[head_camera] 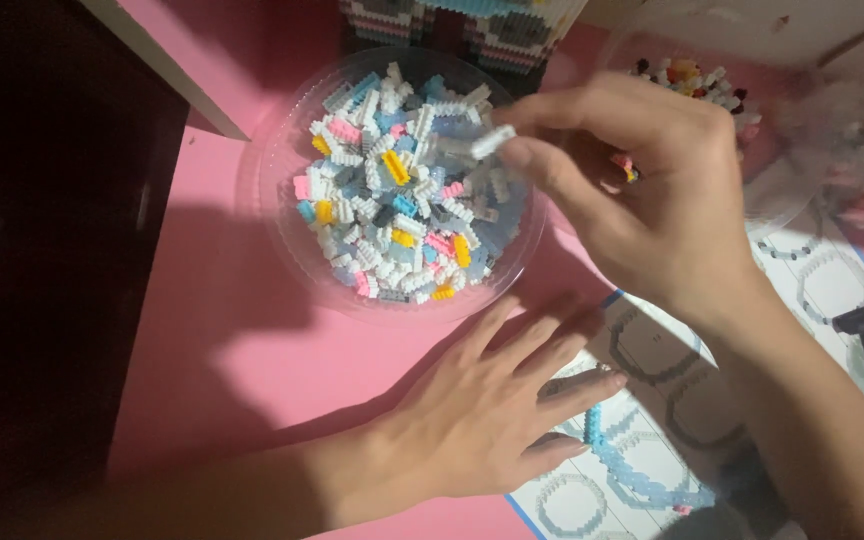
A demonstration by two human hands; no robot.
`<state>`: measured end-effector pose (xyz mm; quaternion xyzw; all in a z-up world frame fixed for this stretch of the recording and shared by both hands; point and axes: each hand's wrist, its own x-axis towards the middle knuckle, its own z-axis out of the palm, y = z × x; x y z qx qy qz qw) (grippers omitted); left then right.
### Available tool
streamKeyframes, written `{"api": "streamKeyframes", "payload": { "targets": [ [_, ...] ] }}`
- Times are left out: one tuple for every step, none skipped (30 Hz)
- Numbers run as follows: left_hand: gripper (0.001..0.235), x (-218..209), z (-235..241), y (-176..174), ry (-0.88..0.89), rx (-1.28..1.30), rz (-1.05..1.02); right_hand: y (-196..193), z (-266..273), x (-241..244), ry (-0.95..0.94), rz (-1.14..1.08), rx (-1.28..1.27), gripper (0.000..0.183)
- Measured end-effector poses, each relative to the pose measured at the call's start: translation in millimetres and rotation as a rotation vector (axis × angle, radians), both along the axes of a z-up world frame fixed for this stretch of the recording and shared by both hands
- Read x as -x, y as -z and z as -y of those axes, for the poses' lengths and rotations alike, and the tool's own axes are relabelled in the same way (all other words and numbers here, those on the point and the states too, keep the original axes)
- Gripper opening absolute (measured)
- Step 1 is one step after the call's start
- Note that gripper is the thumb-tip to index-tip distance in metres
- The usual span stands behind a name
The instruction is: Assembling a 3D pixel art model by placing small interlocking plastic blocks onto a template and tapping them with a small hammer.
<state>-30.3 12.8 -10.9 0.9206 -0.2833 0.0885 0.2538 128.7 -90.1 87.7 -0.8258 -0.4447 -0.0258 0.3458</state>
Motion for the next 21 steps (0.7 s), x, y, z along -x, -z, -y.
{"api": "streamKeyframes", "payload": {
  "targets": [
    [0.059,1,1,2,0.003,0.009,-0.009,0,-3,-2,-0.052,0.034,-0.012,0.014],
    [0.058,2,1,3,0.007,0.018,-0.019,0,-7,-4,-0.105,0.067,-0.024,0.017],
    [0.058,2,2,3,0.006,0.018,-0.02,1,-9,-5,-0.106,0.066,-0.024,0.017],
    [0.057,1,1,2,0.008,0.023,-0.024,2,-12,-7,-0.108,0.15,0.017,0.02],
    [0.056,0,1,2,0.01,0.028,-0.029,2,-14,-8,-0.11,0.234,0.059,0.027],
    [0.056,1,2,2,0.008,0.03,-0.032,2,-16,-8,-0.112,0.23,0.06,0.027],
    [0.055,1,3,2,0.006,0.03,-0.03,1,-19,-8,-0.186,0.229,0.061,0.031],
    [0.054,1,3,3,0.002,0.027,-0.024,1,-22,-8,-0.261,0.233,0.059,0.037],
    [0.054,1,3,4,-0.001,0.025,-0.022,4,-24,-9,-0.264,0.234,0.057,0.037],
    [0.053,1,3,4,0.005,0.02,-0.042,8,-25,-10,-0.286,0.243,0.054,0.032],
    [0.053,2,4,5,0.012,0.015,-0.062,11,-27,-11,-0.307,0.251,0.051,0.029],
    [0.053,2,4,5,0.012,0.016,-0.061,12,-27,-12,-0.307,0.252,0.053,0.029],
    [0.052,2,4,5,0.009,0.026,-0.056,14,-28,-13,-0.317,0.239,0.051,0.024],
    [0.052,3,4,6,0.004,0.035,-0.051,16,-30,-14,-0.329,0.226,0.049,0.02],
    [0.052,3,4,6,0.002,0.035,-0.051,15,-30,-14,-0.331,0.227,0.049,0.02],
    [0.052,3,4,7,0.008,0.044,-0.054,15,-31,-13,-0.33,0.23,0.052,0.018],
    [0.053,3,4,8,0.014,0.053,-0.057,14,-32,-12,-0.329,0.233,0.056,0.016],
    [0.053,3,4,7,0.013,0.053,-0.056,13,-33,-13,-0.33,0.234,0.056,0.016],
    [0.054,2,3,6,0.02,0.03,-0.061,12,-34,-13,-0.348,0.238,0.045,0.014],
    [0.055,2,2,5,0.028,0.007,-0.068,10,-35,-14,-0.366,0.239,0.035,0.014],
    [0.055,2,3,5,0.027,0.007,-0.068,9,-35,-15,-0.366,0.24,0.036,0.014]
  ]
}}
